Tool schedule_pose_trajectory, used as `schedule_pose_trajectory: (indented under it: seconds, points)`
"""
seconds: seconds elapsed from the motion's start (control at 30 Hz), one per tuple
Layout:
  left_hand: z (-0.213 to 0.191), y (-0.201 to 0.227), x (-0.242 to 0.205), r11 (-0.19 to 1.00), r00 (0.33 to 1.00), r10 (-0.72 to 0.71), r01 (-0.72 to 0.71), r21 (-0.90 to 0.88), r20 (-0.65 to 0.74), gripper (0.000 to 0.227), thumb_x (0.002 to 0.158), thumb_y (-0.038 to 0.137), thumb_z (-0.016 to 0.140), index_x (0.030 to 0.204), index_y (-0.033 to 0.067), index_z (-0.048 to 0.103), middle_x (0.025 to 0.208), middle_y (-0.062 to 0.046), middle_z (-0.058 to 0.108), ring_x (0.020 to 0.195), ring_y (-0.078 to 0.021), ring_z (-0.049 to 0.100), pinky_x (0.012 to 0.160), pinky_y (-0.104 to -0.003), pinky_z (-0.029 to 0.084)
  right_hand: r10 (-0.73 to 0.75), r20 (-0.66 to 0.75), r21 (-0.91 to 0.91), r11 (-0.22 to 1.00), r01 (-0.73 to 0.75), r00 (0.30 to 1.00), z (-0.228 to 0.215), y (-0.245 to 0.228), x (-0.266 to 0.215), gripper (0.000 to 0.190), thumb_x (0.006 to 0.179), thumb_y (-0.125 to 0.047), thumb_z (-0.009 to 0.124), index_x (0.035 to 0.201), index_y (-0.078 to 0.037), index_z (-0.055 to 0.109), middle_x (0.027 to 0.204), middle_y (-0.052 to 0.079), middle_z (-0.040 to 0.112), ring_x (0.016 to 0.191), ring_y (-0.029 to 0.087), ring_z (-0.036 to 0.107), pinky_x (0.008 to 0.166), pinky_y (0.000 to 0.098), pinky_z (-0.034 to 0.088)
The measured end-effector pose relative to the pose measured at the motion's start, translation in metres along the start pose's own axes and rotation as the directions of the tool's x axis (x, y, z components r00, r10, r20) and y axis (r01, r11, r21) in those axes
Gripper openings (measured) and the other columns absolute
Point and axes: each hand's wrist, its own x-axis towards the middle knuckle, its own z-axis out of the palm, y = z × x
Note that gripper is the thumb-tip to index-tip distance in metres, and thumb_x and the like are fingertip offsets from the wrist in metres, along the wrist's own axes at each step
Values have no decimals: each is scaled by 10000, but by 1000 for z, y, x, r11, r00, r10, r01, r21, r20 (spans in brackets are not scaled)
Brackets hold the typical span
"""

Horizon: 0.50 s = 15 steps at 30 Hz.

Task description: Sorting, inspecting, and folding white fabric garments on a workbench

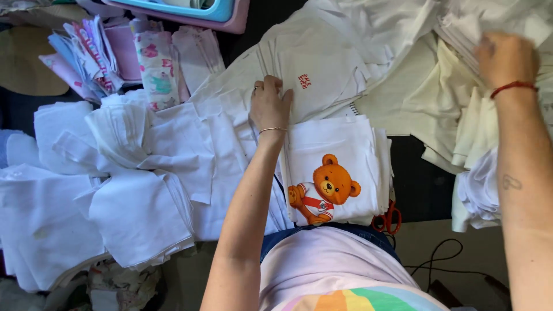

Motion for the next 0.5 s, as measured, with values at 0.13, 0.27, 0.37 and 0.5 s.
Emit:
schedule_pose_trajectory:
  seconds: [0.13,0.27,0.37,0.5]
  points:
    - [-5,6,3,1000,1000,-19,19,15,2,107,732,197,548,789,146,474,800,-77,493,763,-315,503,543,-463,395,104,132,400,904,-149,986,-45,-117,3,117,917,-32,575,979,32,652,921,189,556,826,352,549,711,429,419]
    - [-10,14,-5,967,978,146,-174,-189,-152,134,715,190,602,763,133,491,837,-90,469,709,-321,507,638,-400,400,69,319,889,322,-324,945,-105,-231,26,299,944,-237,457,1072,16,552,1033,131,583,933,179,565,786,264,495]
    - [-29,37,-17,947,954,231,-265,-179,-191,271,760,400,520,692,141,482,821,-56,495,647,-323,548,516,-440,399,38,637,771,-15,-637,770,-128,-291,50,637,746,-513,467,1147,-18,467,1055,110,594,956,161,605,726,223,496]
    - [-38,27,-30,847,947,307,-318,-427,-95,191,666,153,570,839,176,492,802,-61,623,727,-285,583,621,-365,427,46,641,763,-143,-630,766,-96,-311,54,148,828,-297,625,849,-157,585,768,-25,607,644,52,585,552,193,544]
